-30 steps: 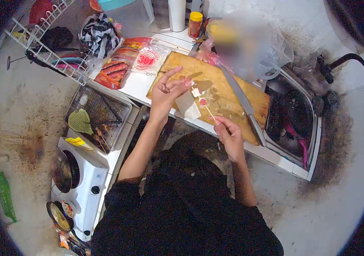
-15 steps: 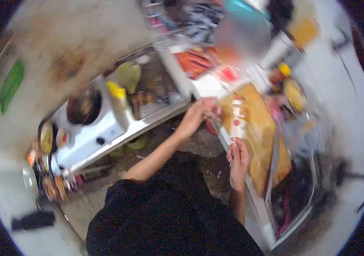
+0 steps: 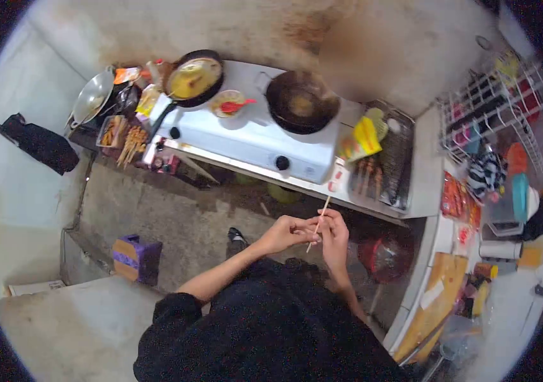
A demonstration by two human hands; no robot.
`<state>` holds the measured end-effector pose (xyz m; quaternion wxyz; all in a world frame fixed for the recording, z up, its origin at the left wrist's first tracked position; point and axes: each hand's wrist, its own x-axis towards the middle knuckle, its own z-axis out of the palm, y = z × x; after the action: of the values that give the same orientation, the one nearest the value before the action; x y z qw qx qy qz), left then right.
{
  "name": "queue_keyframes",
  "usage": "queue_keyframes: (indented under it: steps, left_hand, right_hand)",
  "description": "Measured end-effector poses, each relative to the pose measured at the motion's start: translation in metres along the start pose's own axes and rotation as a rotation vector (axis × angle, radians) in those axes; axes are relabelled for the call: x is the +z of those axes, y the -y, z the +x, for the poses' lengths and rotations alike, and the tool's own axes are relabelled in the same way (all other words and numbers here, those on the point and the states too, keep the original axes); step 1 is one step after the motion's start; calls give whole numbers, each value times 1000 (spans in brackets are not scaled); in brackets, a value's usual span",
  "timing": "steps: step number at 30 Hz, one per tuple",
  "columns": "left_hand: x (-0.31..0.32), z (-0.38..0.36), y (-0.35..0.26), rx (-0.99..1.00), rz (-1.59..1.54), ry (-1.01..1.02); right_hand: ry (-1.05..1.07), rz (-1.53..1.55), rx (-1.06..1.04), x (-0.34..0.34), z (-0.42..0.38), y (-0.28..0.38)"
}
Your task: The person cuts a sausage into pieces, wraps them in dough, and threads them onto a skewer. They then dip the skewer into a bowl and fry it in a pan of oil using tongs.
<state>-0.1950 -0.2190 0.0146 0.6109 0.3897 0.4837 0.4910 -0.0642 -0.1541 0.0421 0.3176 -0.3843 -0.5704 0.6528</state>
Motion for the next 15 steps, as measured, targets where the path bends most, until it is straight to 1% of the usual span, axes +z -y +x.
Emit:
queue_keyframes:
  steps: [1,2,4,5,6,7,8,10,12,14,15]
  left_hand:
    - [-20,-15,-7,-59,-79,-90]
    - [-50,-30,-9,-60,-79,-93]
    - [-97,-56,-17,-91,-12,-183]
    - [-121,-65,-12,-65,-26,-233]
    - [-146,-72,-11,-72,32,-255]
    - [-169,-76,-8,-44,-10,-289]
    - [-188,-78,-6,-21,-54,-322]
    - [-225,-77,-12,-58,-21,-350]
    - [-256,-67,-1,-35,-105,-438]
    - [-277,-59,-4,-11,-80,-468]
    - [-285,-57,-8,-23,-79,-469]
  right_hand:
    - [55,58,14,26,8,-3]
    - [105,108,23,57,18,-9]
    - [130,63,21,94,35,-33]
    - [154,68,53,109,45,-48]
    - [178,74,83,121,56,-62]
    - [187,34,111,130,68,-74]
    - [183,34,117,141,81,-73]
    - [230,-58,225,165,119,-68]
    - [174,23,327,186,165,-72]
    - [96,67,331,208,212,-89]
    - [92,65,329,218,230,-91]
